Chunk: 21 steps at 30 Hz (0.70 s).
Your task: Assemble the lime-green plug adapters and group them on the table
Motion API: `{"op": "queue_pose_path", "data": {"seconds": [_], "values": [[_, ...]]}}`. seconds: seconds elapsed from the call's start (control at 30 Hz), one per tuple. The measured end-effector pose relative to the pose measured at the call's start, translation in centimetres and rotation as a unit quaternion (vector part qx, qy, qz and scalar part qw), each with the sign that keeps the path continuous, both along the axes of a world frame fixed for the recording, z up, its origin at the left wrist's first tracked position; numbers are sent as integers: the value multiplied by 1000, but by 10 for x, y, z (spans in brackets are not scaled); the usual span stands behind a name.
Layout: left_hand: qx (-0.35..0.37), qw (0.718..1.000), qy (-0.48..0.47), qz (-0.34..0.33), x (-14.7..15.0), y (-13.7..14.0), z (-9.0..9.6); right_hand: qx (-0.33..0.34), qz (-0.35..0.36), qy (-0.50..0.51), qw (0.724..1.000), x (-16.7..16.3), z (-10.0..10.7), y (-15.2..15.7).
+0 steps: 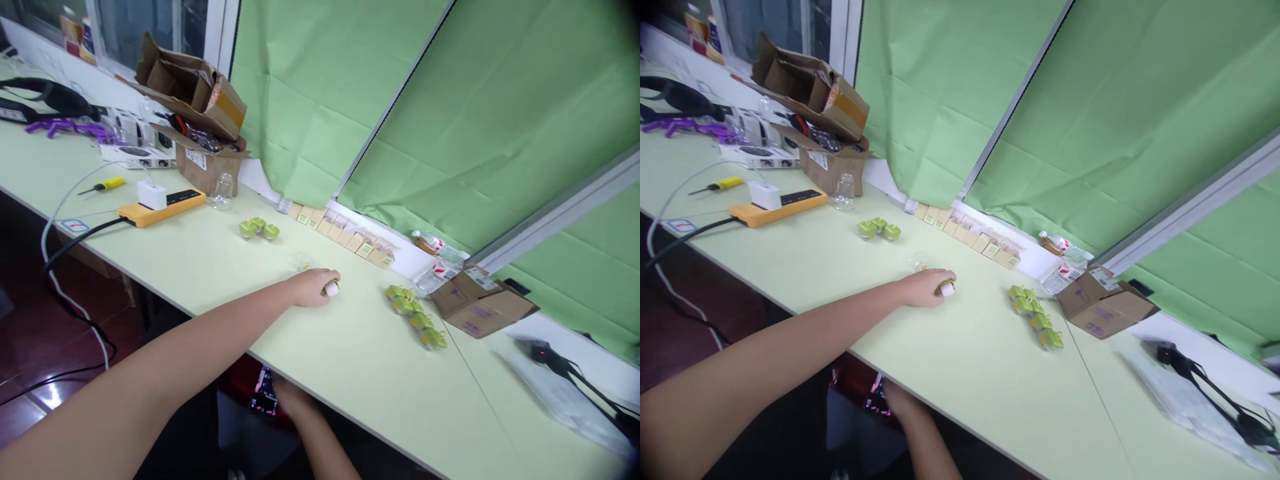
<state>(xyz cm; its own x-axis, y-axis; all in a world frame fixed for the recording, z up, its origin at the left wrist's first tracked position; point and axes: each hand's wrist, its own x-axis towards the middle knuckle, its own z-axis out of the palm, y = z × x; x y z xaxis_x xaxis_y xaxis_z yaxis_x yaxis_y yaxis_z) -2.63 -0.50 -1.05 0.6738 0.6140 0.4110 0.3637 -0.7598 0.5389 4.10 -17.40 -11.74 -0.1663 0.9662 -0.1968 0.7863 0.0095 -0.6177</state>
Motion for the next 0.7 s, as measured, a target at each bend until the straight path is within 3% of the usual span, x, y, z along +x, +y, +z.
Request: {"op": "queue_pose_path", "data": {"seconds": [0.03,0.1,0.17,0.2,0.23,0.3,0.37,0.43,0.5,0.6,0.7], "values": [[3,1000,-2,-1,0,1,-1,-29,30,2,999,-5,0,-15],[8,1000,-12,-1,1,3,-3,-78,170,22,982,-14,17,-44],[12,1000,-25,4,2,5,-4,-83,317,72,942,-18,56,-61],[13,999,-32,8,2,5,-5,-60,334,90,937,-16,82,-61],[14,999,-38,14,1,6,-6,-29,315,102,943,-11,109,-55],[13,999,-47,22,1,8,-8,73,181,117,974,10,155,-27],[5,999,-47,21,1,10,-12,195,50,110,973,40,178,16],[4,999,-47,17,2,12,-16,276,-51,27,959,71,173,59],[10,998,-53,18,4,15,-20,289,-126,-4,949,93,150,91],[16,998,-65,14,7,15,-23,242,-118,40,962,108,111,108],[21,997,-70,-5,9,10,-19,221,-136,113,959,110,95,109]]}}
